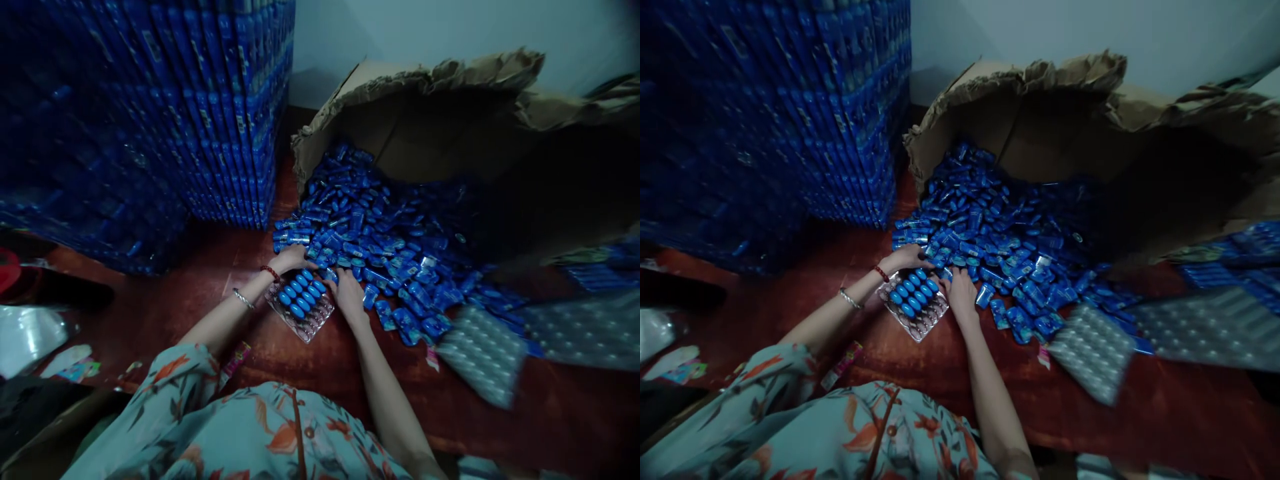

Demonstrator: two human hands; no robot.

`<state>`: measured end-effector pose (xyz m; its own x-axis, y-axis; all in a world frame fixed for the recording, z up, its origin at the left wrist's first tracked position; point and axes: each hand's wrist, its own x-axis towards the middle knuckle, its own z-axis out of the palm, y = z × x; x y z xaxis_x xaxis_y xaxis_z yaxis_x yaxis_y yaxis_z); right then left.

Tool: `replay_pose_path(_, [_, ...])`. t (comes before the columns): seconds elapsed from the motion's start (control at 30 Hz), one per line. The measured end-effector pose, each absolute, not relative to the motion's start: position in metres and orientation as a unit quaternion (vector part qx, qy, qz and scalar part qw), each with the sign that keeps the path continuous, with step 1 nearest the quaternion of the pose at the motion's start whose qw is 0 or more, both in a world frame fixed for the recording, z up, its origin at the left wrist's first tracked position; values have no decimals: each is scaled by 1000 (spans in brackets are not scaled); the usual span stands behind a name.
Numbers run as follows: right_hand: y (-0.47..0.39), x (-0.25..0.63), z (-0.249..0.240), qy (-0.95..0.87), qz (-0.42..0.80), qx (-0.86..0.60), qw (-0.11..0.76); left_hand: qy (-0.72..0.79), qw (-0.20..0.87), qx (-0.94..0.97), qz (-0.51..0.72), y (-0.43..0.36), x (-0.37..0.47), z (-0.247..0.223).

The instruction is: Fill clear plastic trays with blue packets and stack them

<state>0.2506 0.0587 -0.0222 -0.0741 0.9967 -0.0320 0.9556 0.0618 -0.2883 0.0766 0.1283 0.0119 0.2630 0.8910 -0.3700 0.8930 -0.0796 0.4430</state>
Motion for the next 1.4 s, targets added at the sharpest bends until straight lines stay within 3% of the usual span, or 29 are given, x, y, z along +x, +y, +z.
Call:
replay_pose_path(0.1, [52,257,-28,-708,148,-677,137,614,305,728,-16,131,78,10])
replay_pose_path(0.23, [32,277,-28,-645,223,-669,295,606,302,736,1,129,78,4])
replay_pose_path(0.4, [-21,283,-16,-533,424,-591,432,594,314,736,80,115,64,-5])
replay_pose_path(0.53, [-61,261,-14,-582,473,-537,386,603,336,664,289,78,32,-11])
replay_pose_path(0.6, [-68,248,-18,-637,411,-528,384,614,341,594,393,51,12,-13])
replay_pose_path(0.7, [-66,238,-24,-734,293,-485,374,650,321,538,429,3,-15,-14])
replay_pose_path(0.87, [-54,237,-15,-875,138,-434,163,681,303,525,411,-62,-18,-17])
replay_pose_path(1.03, [-41,231,11,-919,96,-382,5,607,268,657,358,-86,19,-20])
replay_pose_path(1.23, [-32,231,22,-935,108,-335,-36,500,138,819,245,-84,30,-16])
replay_pose_path(1.4, [-39,237,11,-924,135,-357,29,421,98,893,122,-71,30,-2])
